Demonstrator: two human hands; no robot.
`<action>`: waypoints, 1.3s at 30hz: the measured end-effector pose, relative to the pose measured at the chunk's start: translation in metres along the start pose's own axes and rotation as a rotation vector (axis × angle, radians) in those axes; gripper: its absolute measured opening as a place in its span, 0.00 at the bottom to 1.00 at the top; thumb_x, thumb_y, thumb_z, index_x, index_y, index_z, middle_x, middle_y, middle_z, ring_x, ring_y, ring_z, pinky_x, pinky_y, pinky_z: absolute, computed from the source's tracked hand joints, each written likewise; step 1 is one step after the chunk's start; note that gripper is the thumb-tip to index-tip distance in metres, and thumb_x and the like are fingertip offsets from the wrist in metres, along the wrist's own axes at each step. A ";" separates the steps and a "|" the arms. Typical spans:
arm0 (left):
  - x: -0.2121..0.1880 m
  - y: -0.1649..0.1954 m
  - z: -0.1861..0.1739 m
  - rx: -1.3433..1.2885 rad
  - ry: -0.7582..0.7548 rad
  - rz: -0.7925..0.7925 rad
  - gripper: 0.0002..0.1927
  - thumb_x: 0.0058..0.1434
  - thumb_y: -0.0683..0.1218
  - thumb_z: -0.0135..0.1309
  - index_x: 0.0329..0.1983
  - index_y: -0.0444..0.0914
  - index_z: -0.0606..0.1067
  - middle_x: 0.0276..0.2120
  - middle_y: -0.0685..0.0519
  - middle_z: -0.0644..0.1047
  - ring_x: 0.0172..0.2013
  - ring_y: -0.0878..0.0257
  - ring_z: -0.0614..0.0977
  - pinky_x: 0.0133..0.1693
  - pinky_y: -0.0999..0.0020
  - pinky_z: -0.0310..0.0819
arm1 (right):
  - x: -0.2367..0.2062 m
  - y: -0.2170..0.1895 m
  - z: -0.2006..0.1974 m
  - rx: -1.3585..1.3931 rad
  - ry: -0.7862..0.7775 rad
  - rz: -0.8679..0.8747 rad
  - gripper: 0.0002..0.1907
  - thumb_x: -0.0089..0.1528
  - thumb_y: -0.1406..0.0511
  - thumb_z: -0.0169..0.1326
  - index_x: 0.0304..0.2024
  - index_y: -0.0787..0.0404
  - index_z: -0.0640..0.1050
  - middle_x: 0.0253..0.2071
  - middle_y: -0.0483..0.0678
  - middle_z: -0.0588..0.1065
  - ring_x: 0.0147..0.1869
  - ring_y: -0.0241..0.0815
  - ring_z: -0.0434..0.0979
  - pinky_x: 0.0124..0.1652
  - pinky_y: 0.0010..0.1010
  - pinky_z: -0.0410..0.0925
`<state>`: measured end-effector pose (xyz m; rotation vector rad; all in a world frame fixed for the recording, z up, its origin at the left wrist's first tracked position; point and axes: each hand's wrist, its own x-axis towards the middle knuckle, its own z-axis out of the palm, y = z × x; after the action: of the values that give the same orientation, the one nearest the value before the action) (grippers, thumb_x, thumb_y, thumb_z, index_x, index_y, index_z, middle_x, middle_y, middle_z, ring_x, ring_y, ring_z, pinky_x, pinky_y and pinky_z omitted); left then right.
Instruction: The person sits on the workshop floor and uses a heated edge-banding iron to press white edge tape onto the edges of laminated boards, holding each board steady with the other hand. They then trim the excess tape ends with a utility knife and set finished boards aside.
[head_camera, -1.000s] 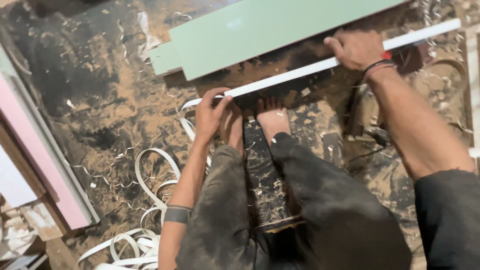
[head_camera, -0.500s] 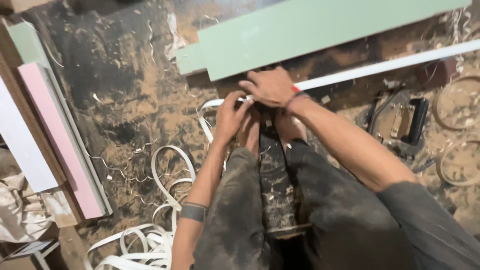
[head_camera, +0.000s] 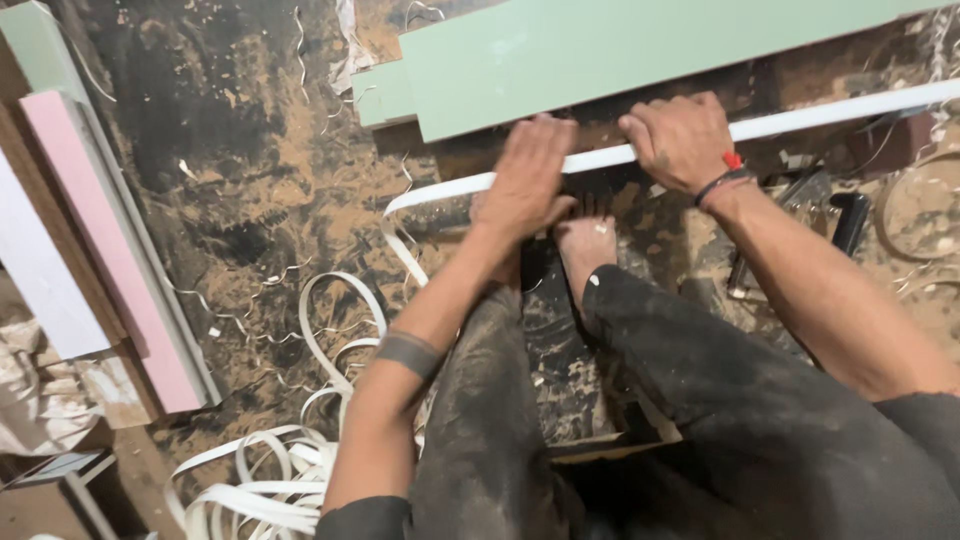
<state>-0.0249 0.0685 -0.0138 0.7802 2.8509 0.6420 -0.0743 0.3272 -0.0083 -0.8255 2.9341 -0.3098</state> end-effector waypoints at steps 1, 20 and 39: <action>0.021 0.019 0.010 0.007 0.027 0.044 0.55 0.49 0.59 0.65 0.72 0.28 0.55 0.67 0.35 0.64 0.70 0.42 0.61 0.71 0.47 0.47 | 0.001 0.000 -0.001 -0.013 0.028 -0.013 0.17 0.76 0.58 0.43 0.38 0.55 0.78 0.33 0.48 0.77 0.39 0.52 0.78 0.45 0.47 0.64; -0.013 -0.016 0.020 0.252 0.184 0.038 0.15 0.62 0.43 0.52 0.53 0.37 0.72 0.46 0.49 0.75 0.55 0.53 0.74 0.61 0.49 0.63 | 0.038 -0.018 -0.002 0.081 -0.498 0.208 0.31 0.71 0.46 0.33 0.45 0.57 0.82 0.38 0.58 0.81 0.42 0.54 0.81 0.49 0.57 0.65; -0.013 -0.010 0.007 0.275 0.232 0.058 0.16 0.60 0.42 0.51 0.51 0.36 0.73 0.45 0.49 0.75 0.51 0.54 0.76 0.58 0.54 0.65 | 0.012 0.030 -0.015 0.118 -0.112 0.210 0.28 0.75 0.48 0.40 0.36 0.55 0.84 0.29 0.56 0.79 0.31 0.58 0.76 0.39 0.52 0.66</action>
<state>-0.0168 0.0569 -0.0241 0.8817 3.1860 0.3714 -0.1020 0.3487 -0.0007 -0.4968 2.8327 -0.4012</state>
